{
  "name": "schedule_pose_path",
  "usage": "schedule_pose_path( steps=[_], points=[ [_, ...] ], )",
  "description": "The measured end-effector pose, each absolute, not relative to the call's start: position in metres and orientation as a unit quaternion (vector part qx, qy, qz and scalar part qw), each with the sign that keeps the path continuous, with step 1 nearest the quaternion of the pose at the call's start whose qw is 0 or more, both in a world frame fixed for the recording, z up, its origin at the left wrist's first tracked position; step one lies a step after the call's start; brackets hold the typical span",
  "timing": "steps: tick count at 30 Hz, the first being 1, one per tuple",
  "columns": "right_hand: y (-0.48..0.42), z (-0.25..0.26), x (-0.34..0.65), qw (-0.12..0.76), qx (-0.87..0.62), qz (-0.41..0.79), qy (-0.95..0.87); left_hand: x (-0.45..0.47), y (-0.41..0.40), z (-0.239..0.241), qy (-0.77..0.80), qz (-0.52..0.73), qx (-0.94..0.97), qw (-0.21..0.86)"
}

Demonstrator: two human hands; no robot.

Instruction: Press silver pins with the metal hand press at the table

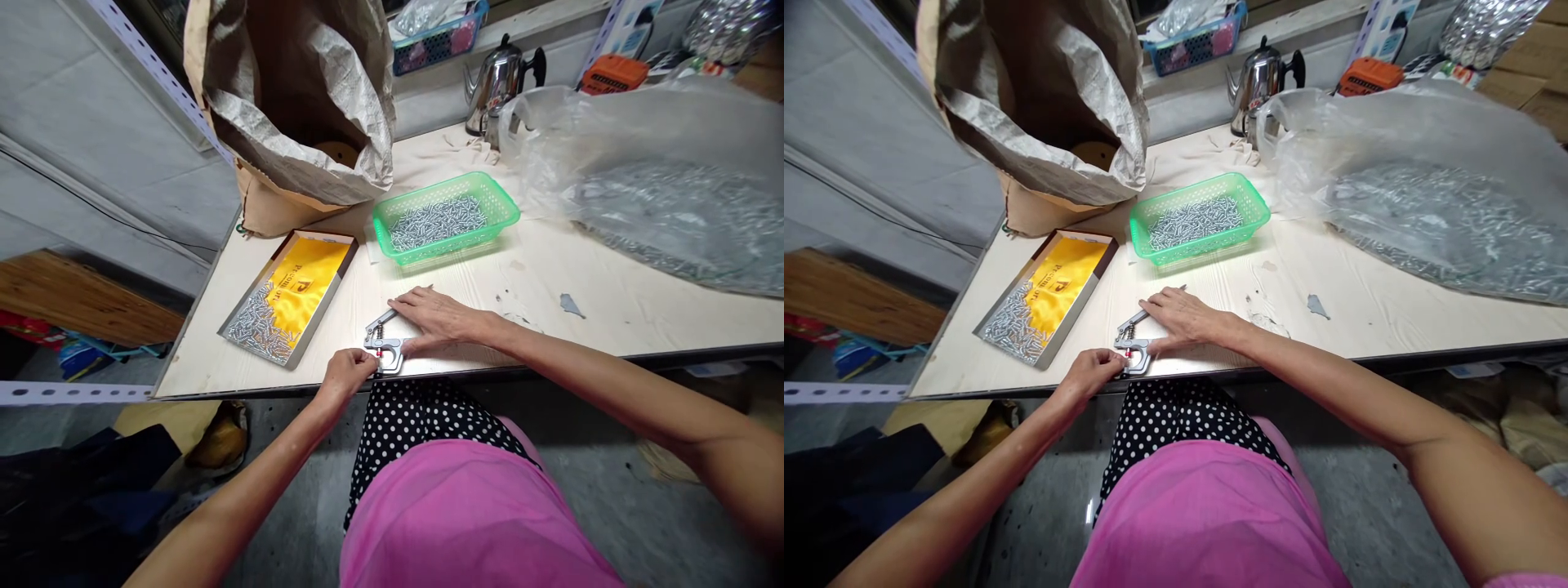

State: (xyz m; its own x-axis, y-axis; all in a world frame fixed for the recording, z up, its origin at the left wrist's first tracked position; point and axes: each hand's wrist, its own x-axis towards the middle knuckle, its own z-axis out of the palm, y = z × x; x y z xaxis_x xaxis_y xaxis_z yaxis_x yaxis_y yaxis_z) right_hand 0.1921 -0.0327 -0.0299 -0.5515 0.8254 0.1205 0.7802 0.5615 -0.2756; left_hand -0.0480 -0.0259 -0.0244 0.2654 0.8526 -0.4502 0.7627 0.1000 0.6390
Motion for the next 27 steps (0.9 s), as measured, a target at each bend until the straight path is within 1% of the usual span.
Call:
schedule_pose_path(
  steps=[6, 9, 16, 22, 25, 27],
  points=[
    [-0.041, -0.039, 0.198, 0.078, -0.518, 0.089, -0.847, -0.049, -0.027, -0.026, 0.606, 0.054, 0.668, 0.429],
    [-0.042, -0.040, 0.200, 0.084, -0.531, 0.079, -0.840, -0.047, -0.026, -0.025, 0.607, 0.050, 0.669, 0.426],
    [-0.044, -0.028, 0.208, 0.065, -0.536, 0.103, -0.835, -0.049, -0.027, -0.025, 0.607, 0.054, 0.671, 0.423],
    [-0.043, -0.016, 0.203, 0.046, -0.537, 0.091, -0.837, -0.046, -0.026, -0.028, 0.603, 0.057, 0.668, 0.432],
    [-0.047, -0.014, 0.201, 0.065, -0.529, 0.098, -0.840, -0.044, -0.026, -0.022, 0.611, 0.037, 0.673, 0.416],
    [-0.056, -0.020, 0.202, 0.099, -0.522, 0.104, -0.841, -0.043, -0.032, -0.012, 0.618, 0.020, 0.682, 0.391]
  ],
)
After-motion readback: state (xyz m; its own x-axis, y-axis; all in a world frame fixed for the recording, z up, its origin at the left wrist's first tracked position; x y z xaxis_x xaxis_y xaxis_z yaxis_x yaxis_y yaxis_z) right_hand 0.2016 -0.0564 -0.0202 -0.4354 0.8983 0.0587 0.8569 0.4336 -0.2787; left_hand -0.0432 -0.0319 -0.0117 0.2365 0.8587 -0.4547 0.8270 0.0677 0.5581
